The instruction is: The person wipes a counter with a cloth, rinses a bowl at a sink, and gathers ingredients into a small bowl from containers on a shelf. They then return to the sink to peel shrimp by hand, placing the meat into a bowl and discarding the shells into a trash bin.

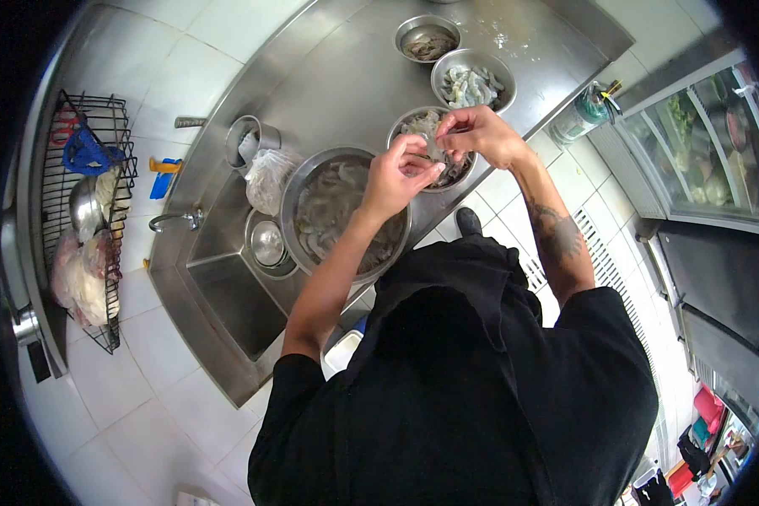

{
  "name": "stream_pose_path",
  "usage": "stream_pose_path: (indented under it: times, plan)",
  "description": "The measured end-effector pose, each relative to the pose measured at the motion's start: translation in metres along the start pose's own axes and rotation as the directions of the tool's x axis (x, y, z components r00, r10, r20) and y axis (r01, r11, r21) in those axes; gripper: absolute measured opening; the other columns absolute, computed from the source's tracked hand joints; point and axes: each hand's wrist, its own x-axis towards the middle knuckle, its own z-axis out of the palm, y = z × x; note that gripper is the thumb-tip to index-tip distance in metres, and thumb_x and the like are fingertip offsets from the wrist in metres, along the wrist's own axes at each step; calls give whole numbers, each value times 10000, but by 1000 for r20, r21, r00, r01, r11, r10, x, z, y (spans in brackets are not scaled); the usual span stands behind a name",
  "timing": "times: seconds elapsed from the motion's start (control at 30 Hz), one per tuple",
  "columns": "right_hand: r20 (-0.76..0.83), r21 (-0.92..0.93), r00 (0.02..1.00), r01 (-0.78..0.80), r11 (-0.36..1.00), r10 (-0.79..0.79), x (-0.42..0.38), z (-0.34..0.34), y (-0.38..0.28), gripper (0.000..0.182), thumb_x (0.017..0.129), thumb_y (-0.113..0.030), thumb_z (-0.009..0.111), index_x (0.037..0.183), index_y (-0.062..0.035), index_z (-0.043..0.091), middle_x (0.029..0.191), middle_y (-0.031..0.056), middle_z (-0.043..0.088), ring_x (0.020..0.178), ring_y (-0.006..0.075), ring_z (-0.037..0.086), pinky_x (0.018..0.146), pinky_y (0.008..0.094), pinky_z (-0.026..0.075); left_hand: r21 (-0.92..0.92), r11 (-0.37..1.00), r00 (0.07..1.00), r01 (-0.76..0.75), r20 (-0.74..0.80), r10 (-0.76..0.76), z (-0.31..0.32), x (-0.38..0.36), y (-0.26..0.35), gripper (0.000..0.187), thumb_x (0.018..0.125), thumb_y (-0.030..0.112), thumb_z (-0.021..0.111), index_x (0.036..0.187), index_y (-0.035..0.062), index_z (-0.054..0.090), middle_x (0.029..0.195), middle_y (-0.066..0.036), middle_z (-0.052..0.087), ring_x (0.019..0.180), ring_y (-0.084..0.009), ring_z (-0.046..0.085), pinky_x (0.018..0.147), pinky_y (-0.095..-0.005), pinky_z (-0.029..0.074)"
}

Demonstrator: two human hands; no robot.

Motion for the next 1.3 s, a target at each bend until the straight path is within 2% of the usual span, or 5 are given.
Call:
stream_pose_path:
  times: [0.77,1.07,1.2,1.23,1.3]
  plan:
    - [-21,39,997,-70,997,71,-22,17,16,93,790,-3,677,876,-19,645,752,-1,623,645,68,563,576,214,453,31,994,937,-104,-333,109,-17,1,-15,133,877,-60,625,989,-50,697,869,-100,707,770,-156,690,702,-271,567]
    - [-216,-614,960,6,789,-176,7,-28,24,204,765,-98,701,955,-30,667,737,64,651,694,130,612,648,293,500,438,898,994,-43,112,-7,-33,34,-36,322,863,111,683,1174,34,651,912,-194,710,745,-178,718,700,-289,555]
    - [-473,-748,780,-111,655,-409,37,-81,43,287,780,-147,696,1041,-30,668,903,147,707,849,246,687,747,347,534,525,822,967,222,-12,-254,-81,24,-39,382,895,159,672,1266,93,610,1142,-161,654,749,-130,677,645,-255,526]
    - [-474,-851,715,-224,475,-513,40,-93,47,311,785,-157,693,1068,-31,666,955,170,708,898,284,694,773,365,538,430,859,960,277,-100,-260,-99,15,-44,360,893,172,677,1235,72,621,1041,-120,665,728,-117,665,629,-259,518]
    - [-536,-784,713,-223,579,-452,31,-88,43,299,802,-173,680,1062,-27,672,937,181,703,879,305,692,767,376,537,213,912,916,350,-283,-285,-138,-10,-58,333,889,197,688,1172,28,643,839,-38,687,688,-91,641,598,-266,501]
